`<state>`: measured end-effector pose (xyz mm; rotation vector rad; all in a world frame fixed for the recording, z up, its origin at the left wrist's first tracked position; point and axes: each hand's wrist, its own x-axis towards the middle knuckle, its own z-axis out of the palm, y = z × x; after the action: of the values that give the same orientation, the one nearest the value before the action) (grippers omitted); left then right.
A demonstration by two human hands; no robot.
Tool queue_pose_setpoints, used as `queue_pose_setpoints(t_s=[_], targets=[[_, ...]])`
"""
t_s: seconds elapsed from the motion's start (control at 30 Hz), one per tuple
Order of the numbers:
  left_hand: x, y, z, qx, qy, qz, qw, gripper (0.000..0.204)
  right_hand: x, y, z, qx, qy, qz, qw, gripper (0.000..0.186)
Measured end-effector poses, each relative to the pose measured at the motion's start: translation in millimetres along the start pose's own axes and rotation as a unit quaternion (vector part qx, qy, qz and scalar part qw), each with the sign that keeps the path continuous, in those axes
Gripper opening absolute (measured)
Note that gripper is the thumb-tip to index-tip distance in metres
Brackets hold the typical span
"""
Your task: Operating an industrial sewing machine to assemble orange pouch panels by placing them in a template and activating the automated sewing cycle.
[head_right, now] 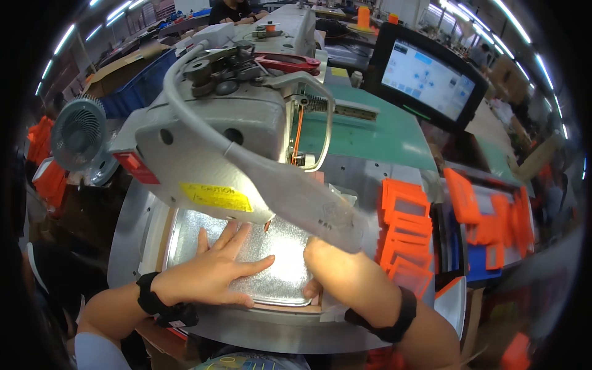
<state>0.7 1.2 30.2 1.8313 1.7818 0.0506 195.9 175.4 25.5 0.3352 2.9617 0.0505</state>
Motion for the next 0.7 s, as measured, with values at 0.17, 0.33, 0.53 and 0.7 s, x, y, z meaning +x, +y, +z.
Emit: queue_pose_setpoints(t_s=[0.17,0.33,0.53,0.7], targets=[[-4.4,-5.5,-5.9,-0.004,-0.002,0.016,1.0,0.075,8.6,-0.5,-30.7,0.033,-0.114,0.024,0.993,0.114],[-2.9,-12.2,-18.7,0.004,-0.056,0.036,0.998,0.07,9.0,-5.2,-35.1,-0.028,-0.119,0.029,0.992,0.119],[-4.4,-8.0,-24.7,-0.009,-0.084,0.025,0.996,0.068,6.7,-3.4,-36.7,-0.04,-0.114,0.013,0.993,0.13],[-4.0,-10.1,-24.9,-0.013,-0.088,0.031,0.996,0.068,6.2,-3.5,-33.7,-0.058,-0.105,0.001,0.993,0.132]])
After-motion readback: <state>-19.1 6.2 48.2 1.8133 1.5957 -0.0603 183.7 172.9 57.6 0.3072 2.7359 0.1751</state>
